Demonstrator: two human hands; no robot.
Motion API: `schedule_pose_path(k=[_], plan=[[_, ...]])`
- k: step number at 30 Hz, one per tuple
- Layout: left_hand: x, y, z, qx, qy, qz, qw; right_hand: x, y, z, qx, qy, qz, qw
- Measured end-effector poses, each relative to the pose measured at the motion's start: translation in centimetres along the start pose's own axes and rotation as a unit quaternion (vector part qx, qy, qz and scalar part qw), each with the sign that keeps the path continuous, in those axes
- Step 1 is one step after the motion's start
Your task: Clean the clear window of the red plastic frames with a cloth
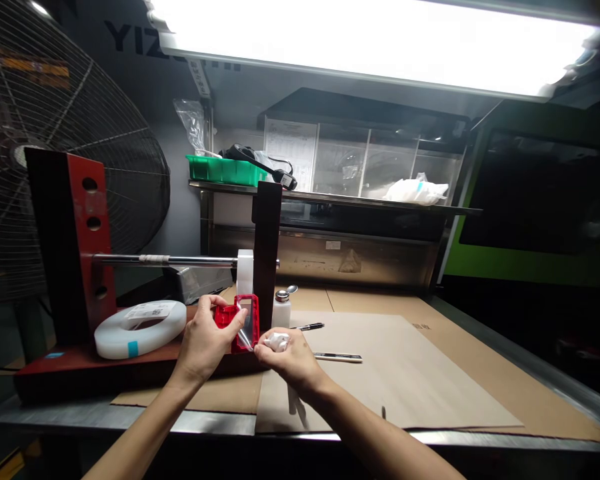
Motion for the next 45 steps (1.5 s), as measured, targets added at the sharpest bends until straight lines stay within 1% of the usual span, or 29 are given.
schedule_pose_path(k=[6, 9, 11, 14, 16, 18, 22, 27, 29, 31, 38, 42, 45], plan=[[-0.2, 0.4, -0.8, 0.012, -0.014, 0.008, 1.0, -0.2, 0.0, 0.2, 0.025, 0.002, -0.001, 1.0], [-0.3, 0.5, -1.2, 0.014, -0.017, 0.017, 1.0, -0.2, -0.3, 0.1, 0.048, -0.005, -0.005, 0.999], [-0.3, 0.6, -1.3, 0.014, -0.02, 0.02, 1.0, 0.0, -0.9, -0.6, 0.079, -0.028, 0.003, 0.996], [-0.2, 0.6, -1.3, 0.014, -0.021, 0.02, 0.999, 0.4, -1.4, -2.9, 0.13, -0.097, 0.018, 0.987], [-0.1, 0.6, -1.2, 0.011, -0.02, 0.02, 1.0, 0.5, -1.0, -4.3, 0.166, -0.132, 0.003, 0.977], [-0.1, 0.5, -1.0, 0.006, -0.016, 0.024, 1.0, 0.3, -0.3, -4.9, 0.202, -0.142, -0.02, 0.969], [-0.1, 0.3, -0.7, -0.008, -0.005, 0.029, 1.0, -0.6, 0.7, -4.5, 0.258, -0.121, -0.052, 0.957], [-0.1, 0.3, -0.7, -0.015, 0.001, 0.027, 1.0, -0.4, 1.7, -3.7, 0.313, -0.148, -0.109, 0.932], [0.0, 0.2, -0.7, -0.019, 0.0, 0.028, 0.999, -0.2, 2.0, -3.5, 0.346, -0.152, -0.118, 0.918], [0.1, 0.2, -0.5, -0.022, 0.001, 0.028, 0.999, -0.1, 2.1, -3.4, 0.371, -0.154, -0.112, 0.909], [0.2, 0.3, -0.4, -0.012, 0.008, 0.022, 1.0, -0.3, 2.6, -3.3, 0.411, -0.135, -0.128, 0.892], [0.3, 0.3, -0.8, -0.017, 0.004, 0.028, 0.999, -0.2, 2.6, -3.4, 0.406, -0.129, -0.125, 0.896], [0.3, 0.3, -0.9, -0.023, 0.007, 0.031, 0.999, 0.0, 3.0, -3.4, 0.405, -0.121, -0.142, 0.895]])
Point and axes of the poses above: each hand's wrist, its own x-axis away from the middle knuckle, its own y-axis out of the palm, z = x × y, the point moved 9 cm from there along -x, towards the middle knuckle, and after that the axes turned 7 degrees about y, right-handed, at the moved point
